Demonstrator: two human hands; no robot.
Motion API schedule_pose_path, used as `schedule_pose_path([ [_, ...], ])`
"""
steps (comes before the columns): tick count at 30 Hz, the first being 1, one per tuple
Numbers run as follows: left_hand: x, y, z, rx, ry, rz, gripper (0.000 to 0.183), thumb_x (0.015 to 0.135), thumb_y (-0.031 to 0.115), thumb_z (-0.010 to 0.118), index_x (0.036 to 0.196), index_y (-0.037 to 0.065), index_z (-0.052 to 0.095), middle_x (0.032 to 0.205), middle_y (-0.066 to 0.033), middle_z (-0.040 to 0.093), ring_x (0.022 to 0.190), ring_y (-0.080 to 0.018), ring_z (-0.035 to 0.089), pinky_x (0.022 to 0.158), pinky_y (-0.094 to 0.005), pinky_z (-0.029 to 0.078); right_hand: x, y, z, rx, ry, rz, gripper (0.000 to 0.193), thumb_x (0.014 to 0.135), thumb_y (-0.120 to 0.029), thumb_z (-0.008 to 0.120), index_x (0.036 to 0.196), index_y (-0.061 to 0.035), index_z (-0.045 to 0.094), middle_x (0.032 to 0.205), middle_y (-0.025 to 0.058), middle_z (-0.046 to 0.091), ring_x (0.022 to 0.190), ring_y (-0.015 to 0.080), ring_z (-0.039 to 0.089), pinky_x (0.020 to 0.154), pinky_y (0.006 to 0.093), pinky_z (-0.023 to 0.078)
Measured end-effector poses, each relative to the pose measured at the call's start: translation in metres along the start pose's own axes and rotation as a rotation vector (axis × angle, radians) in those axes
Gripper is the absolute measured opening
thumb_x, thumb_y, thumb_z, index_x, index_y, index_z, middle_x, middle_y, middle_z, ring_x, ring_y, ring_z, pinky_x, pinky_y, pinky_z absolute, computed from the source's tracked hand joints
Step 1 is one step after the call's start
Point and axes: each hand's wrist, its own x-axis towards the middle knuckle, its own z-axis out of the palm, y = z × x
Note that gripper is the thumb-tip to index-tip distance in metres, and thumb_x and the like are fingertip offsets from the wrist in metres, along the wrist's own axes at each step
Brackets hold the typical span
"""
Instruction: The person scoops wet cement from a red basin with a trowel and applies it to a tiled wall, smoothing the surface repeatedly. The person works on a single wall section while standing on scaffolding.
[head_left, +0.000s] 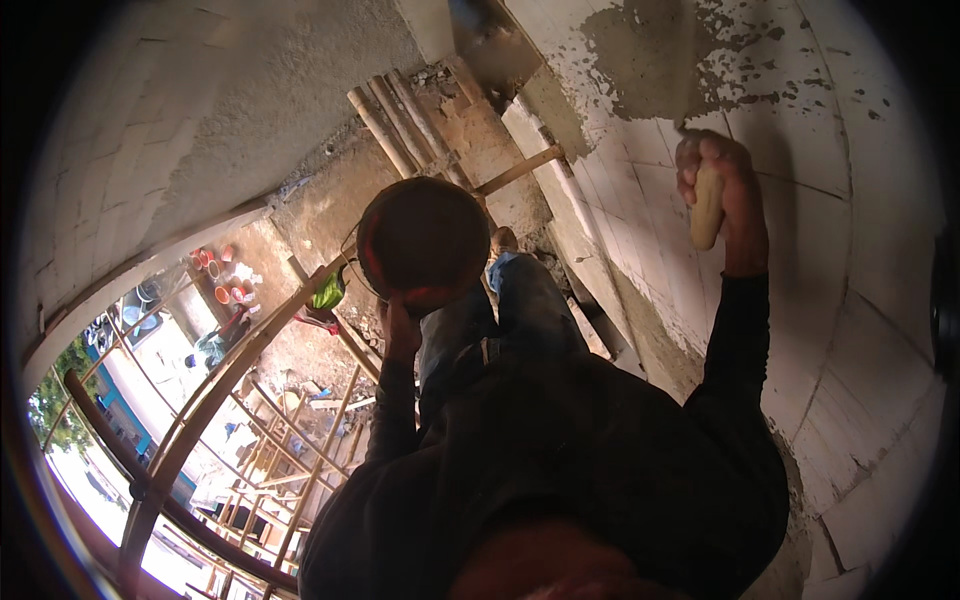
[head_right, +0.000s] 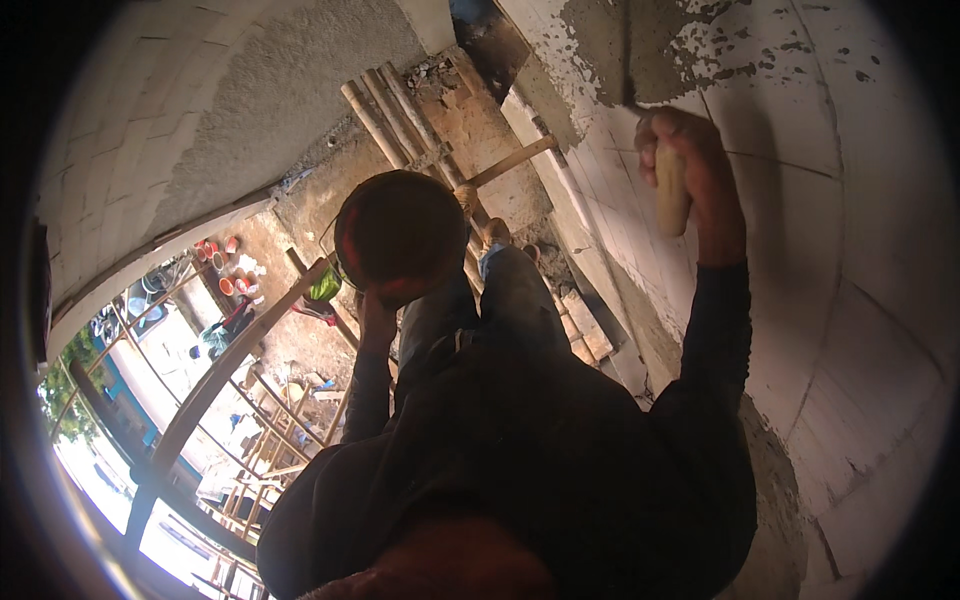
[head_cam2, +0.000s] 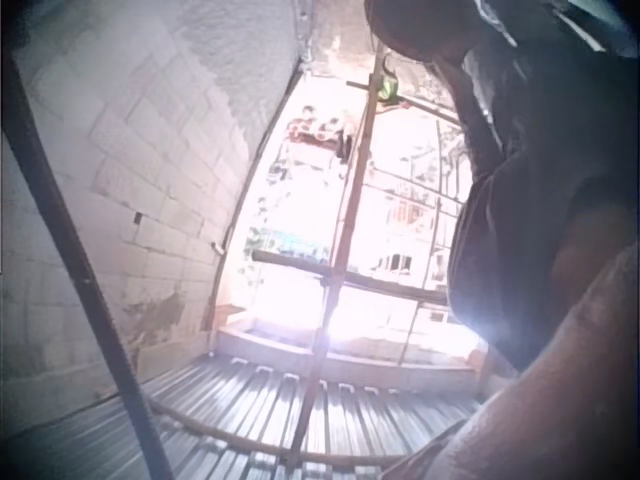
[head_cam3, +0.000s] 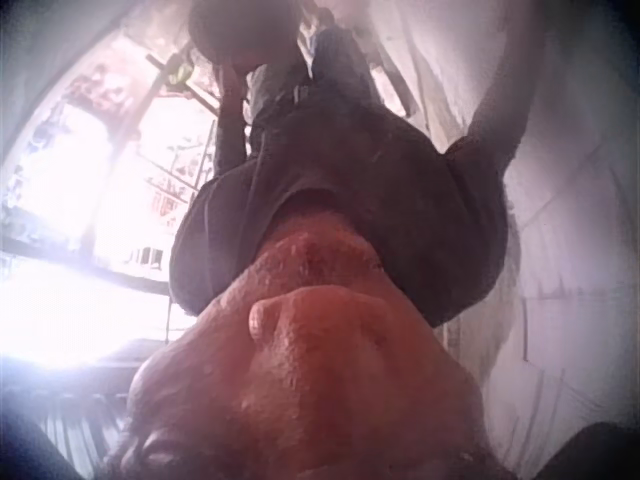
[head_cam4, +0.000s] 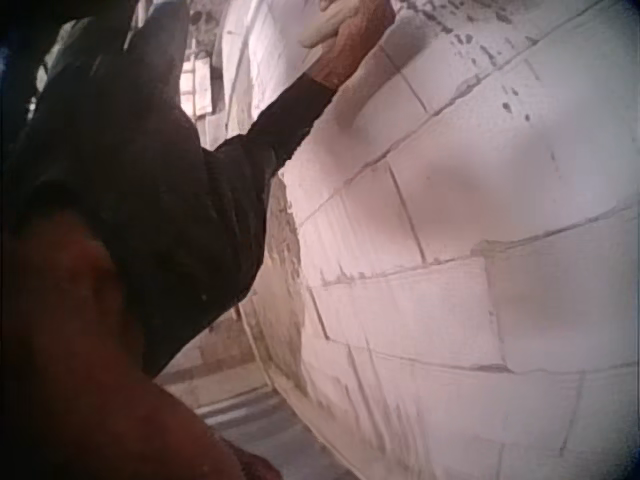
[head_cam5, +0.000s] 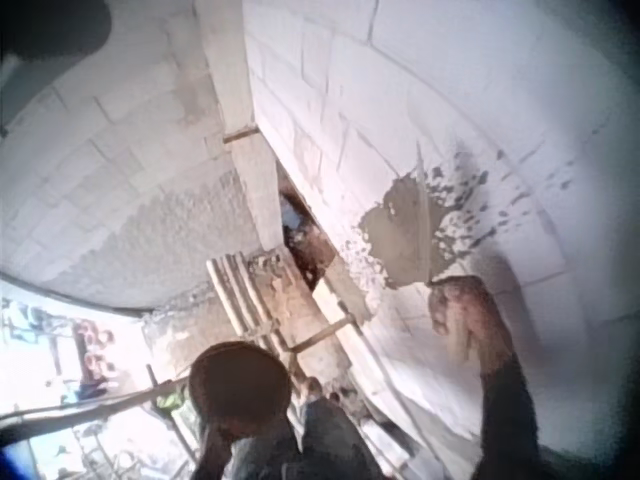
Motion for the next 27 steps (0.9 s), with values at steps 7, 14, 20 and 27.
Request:
schedule_pose_path([
  [7,0.034,0.063,0.012,-1.173,0.012,-0.474,0.050,0.103,0.015,0.059,0.149,0.005,0.045,0.133,-0.0155,0.065,0.114,-0.0285,0.071,0.091,-0.0425,0.063,-0.005,0.080,0.109,-1.214,-0.077,-0.351,0.027,0.093,-0.031,0.076,0.087,-0.0048,0.072,0.082,0.0131,0.062,0.082,0.0330,0.065,0.069,0.0437,0.053],
  [14,0.060,0.108,0.030,-1.105,-0.027,-0.359,0.046,0.103,0.015,0.061,0.147,0.005,0.050,0.131,-0.0129,0.067,0.110,-0.0271,0.073,0.086,-0.0420,0.066,0.049,0.178,0.136,-1.394,-0.116,-0.541,0.025,0.095,-0.028,0.070,0.089,-0.0044,0.063,0.094,0.0160,0.064,0.093,0.0351,0.066,0.079,0.0478,0.056],
  [20,0.064,0.108,0.039,-1.144,-0.045,-0.377,0.045,0.101,0.012,0.061,0.144,0.006,0.052,0.128,-0.0118,0.068,0.107,-0.0257,0.074,0.084,-0.0414,0.066,0.027,0.170,0.137,-1.128,-0.112,-0.326,0.029,0.094,-0.031,0.071,0.088,-0.0029,0.066,0.086,0.0168,0.063,0.087,0.0383,0.067,0.077,0.0504,0.054],
  [27,0.068,0.098,0.031,-1.141,-0.077,-0.503,0.044,0.101,0.014,0.060,0.144,0.007,0.052,0.129,-0.0129,0.068,0.108,-0.0292,0.074,0.091,-0.0461,0.064,0.011,0.136,0.138,-0.967,-0.154,-0.283,0.032,0.094,-0.033,0.074,0.084,-0.0030,0.067,0.083,0.0162,0.063,0.082,0.0380,0.066,0.073,0.0498,0.052],
])
